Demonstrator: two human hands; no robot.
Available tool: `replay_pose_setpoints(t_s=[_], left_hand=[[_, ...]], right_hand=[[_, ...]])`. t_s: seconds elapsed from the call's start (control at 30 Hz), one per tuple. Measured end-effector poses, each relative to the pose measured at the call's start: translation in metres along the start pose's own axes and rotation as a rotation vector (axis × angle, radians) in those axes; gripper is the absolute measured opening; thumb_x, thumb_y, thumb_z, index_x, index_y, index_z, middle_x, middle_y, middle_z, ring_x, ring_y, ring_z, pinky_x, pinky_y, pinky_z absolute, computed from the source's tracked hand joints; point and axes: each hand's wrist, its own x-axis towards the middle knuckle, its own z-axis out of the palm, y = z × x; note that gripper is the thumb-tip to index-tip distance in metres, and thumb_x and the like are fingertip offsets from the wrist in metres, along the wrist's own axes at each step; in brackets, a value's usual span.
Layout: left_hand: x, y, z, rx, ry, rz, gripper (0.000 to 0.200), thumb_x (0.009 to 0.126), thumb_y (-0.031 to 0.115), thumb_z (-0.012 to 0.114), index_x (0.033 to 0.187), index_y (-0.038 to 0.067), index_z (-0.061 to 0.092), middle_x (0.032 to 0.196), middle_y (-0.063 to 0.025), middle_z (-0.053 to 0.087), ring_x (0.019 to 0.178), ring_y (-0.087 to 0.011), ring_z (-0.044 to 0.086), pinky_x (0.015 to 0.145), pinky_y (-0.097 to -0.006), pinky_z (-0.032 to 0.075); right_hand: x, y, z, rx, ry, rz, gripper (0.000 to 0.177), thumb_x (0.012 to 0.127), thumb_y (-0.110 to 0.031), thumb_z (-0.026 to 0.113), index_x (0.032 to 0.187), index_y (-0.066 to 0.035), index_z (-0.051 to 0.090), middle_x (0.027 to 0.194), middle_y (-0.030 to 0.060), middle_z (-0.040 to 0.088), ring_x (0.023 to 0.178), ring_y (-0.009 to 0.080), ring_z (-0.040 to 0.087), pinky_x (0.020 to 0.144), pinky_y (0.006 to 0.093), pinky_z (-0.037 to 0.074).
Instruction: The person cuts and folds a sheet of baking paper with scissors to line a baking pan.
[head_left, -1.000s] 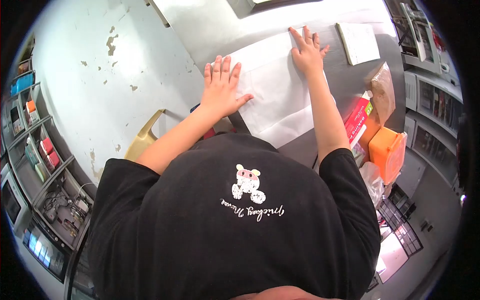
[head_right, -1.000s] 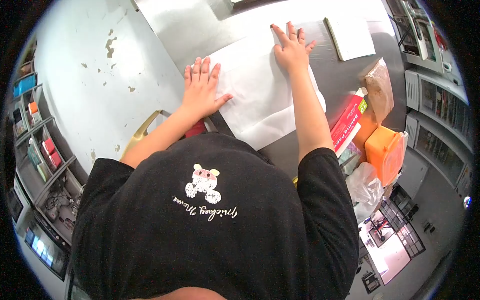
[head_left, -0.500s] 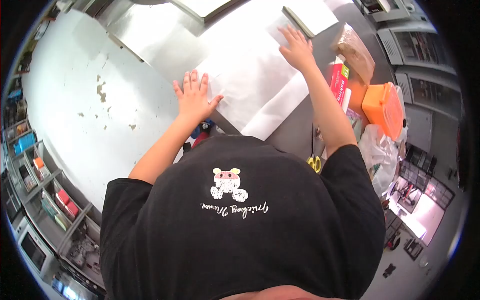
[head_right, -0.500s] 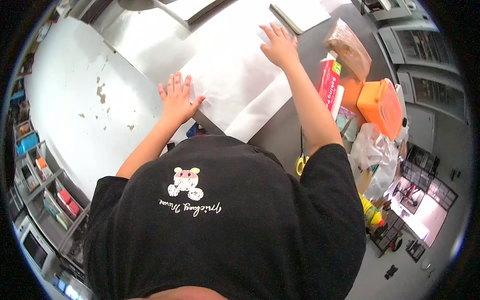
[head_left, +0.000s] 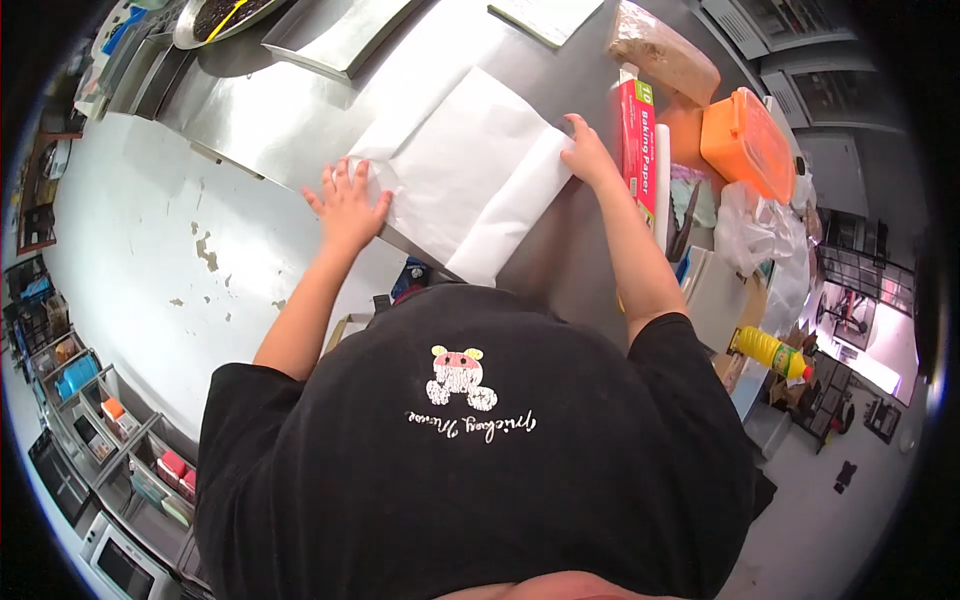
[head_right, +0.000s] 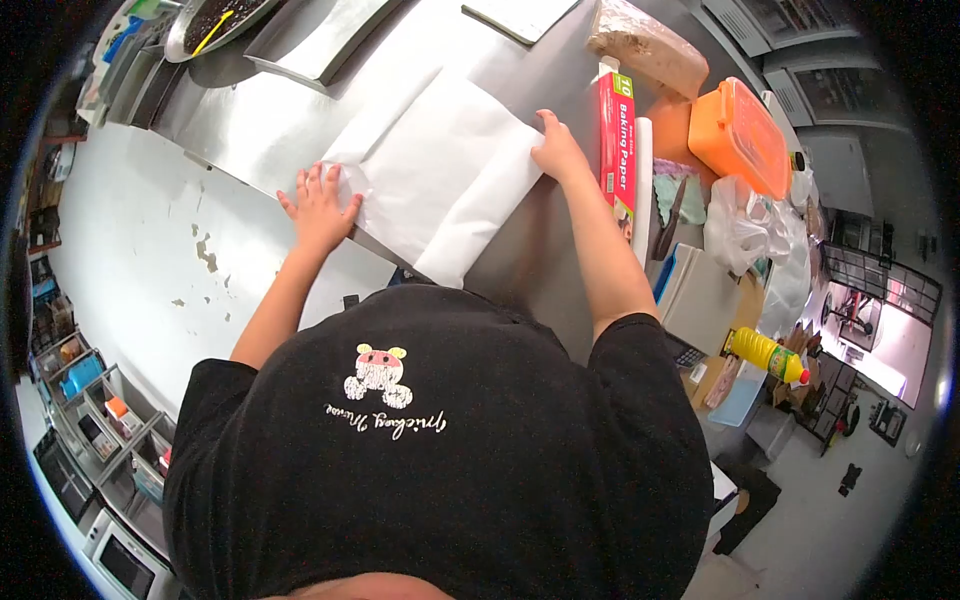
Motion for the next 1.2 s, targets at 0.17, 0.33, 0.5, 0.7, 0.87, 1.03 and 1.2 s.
replay_pose_setpoints(t_s=[0.17,0.33,0.5,0.7,0.87,1.03,1.2], left_hand=[[-0.014,-0.006,-0.019,0.067,0.286,0.016,0.062,0.08,0.041,0.06,0.132,0.012,0.042,0.142,-0.0187,0.028,0.134,-0.038,0.021,0.101,-0.0674,0.011],[-0.093,0.091,-0.077,-0.422,0.43,0.341,0.037,0.076,0.021,0.068,0.11,0.011,0.057,0.113,-0.0135,0.053,0.107,-0.0308,0.05,0.093,-0.0424,0.038],[-0.169,0.202,-0.078,-1.189,-0.525,-0.08,0.02,0.073,0.014,0.069,0.093,0.011,0.065,0.093,-0.0086,0.059,0.092,-0.0271,0.055,0.08,-0.0372,0.046],[-0.161,0.223,-0.092,-0.256,0.767,0.042,0.031,0.07,0.019,0.072,0.099,0.014,0.063,0.092,-0.0071,0.059,0.088,-0.0233,0.055,0.081,-0.0364,0.038],[-0.157,0.21,-0.104,-0.243,0.763,0.087,0.015,0.075,0.016,0.069,0.089,0.016,0.067,0.087,0.0019,0.066,0.087,-0.0161,0.059,0.079,-0.0336,0.037],[-0.164,0.194,-0.139,-0.144,0.734,0.156,0.007,0.079,0.018,0.066,0.086,0.016,0.068,0.083,0.0015,0.066,0.086,-0.0177,0.059,0.083,-0.0358,0.036],[-0.173,0.162,-0.198,0.15,1.013,0.12,0.011,0.077,0.019,0.067,0.087,0.014,0.066,0.096,-0.0014,0.06,0.093,-0.0216,0.053,0.081,-0.037,0.035]], right_hand=[[-0.03,-0.026,-0.003,0.088,0.031,0.002,0.069,0.069,0.0,0.052,0.135,-0.014,0.036,0.115,0.0209,0.051,0.109,0.0324,0.052,0.093,0.0375,0.042],[-0.084,-0.056,-0.014,0.301,0.249,-0.258,0.076,0.067,0.003,0.049,0.137,-0.022,0.036,0.108,0.0123,0.052,0.1,0.028,0.054,0.085,0.0355,0.044],[-0.126,-0.076,-0.027,0.32,0.167,-0.429,0.06,0.073,0.0,0.051,0.13,-0.019,0.047,0.075,0.0065,0.059,0.068,0.0211,0.058,0.066,0.0346,0.047],[-0.175,-0.094,-0.045,0.605,-0.07,-0.495,0.051,0.075,0.0,0.051,0.126,-0.008,0.049,0.08,0.0089,0.057,0.073,0.0159,0.062,0.062,0.0307,0.049],[-0.194,-0.098,-0.055,0.577,-0.076,-0.711,0.046,0.073,-0.002,0.056,0.118,-0.011,0.054,0.077,0.0089,0.057,0.075,0.0214,0.059,0.067,0.0322,0.048],[-0.181,-0.119,-0.069,0.245,0.19,-1.125,0.009,0.071,-0.013,0.067,0.067,-0.008,0.061,0.073,0.0023,0.062,0.072,0.0252,0.056,0.066,0.0357,0.046],[-0.189,-0.188,-0.097,0.177,0.092,-1.226,0.018,0.077,-0.024,0.062,0.072,-0.008,0.062,0.07,0.0094,0.06,0.07,0.0291,0.059,0.06,0.0401,0.047]])
